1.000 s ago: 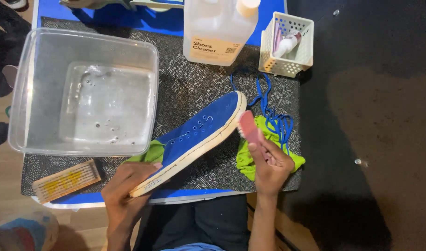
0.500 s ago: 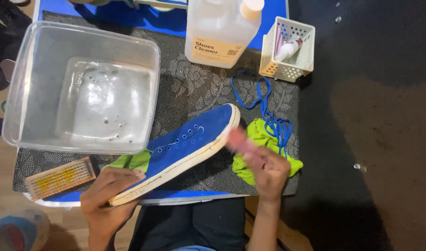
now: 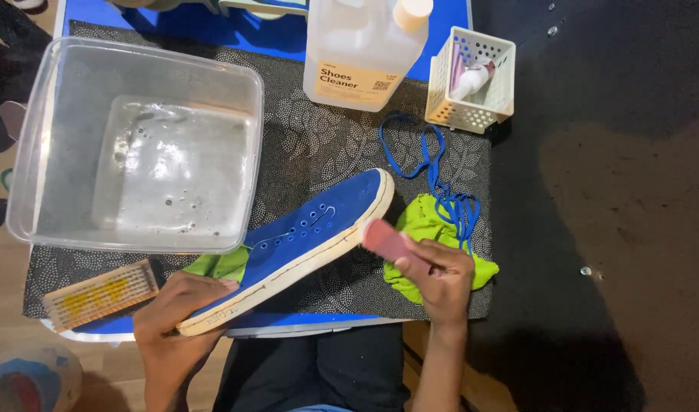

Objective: Brushing the rubber sole of a blue sneaker with a small brush and soapy water to clean it.

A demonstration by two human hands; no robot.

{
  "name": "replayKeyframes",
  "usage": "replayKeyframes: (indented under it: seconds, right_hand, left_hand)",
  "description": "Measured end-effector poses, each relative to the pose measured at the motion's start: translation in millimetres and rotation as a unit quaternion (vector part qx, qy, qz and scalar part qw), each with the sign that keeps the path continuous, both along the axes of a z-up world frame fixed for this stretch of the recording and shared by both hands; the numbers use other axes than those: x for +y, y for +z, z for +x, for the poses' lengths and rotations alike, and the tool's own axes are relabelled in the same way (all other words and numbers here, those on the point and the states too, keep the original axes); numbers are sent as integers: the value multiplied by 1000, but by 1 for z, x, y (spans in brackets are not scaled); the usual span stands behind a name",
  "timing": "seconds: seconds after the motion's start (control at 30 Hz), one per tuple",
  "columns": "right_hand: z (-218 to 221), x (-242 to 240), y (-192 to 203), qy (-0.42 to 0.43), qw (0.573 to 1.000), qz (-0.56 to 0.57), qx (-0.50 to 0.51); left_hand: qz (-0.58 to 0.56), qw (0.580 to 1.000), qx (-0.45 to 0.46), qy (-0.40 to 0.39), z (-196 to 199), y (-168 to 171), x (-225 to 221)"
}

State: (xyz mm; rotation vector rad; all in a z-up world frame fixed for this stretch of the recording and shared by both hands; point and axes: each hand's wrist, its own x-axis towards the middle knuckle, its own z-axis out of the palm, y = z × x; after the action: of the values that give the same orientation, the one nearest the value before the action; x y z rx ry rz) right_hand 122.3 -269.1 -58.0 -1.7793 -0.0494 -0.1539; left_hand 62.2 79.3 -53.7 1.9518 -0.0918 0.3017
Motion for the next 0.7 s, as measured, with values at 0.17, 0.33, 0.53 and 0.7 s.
replayKeyframes:
  seconds: [0.17, 0.33, 0.53, 0.7]
  right_hand:
    - [5, 22, 17, -130, 991, -8, 32]
    - [7, 12, 17, -71, 997, -37, 24]
    - [12, 3, 24, 33, 997, -60, 21]
    - [22, -5, 24, -13, 997, -60, 49]
  left_hand:
    - [-27, 999, -19, 14, 1, 7, -6]
    - [-19, 999, -26, 13, 5, 8, -6]
    - [-31, 999, -41, 10, 9, 13, -9]
    - [-36, 999, -35, 0, 5, 7, -5]
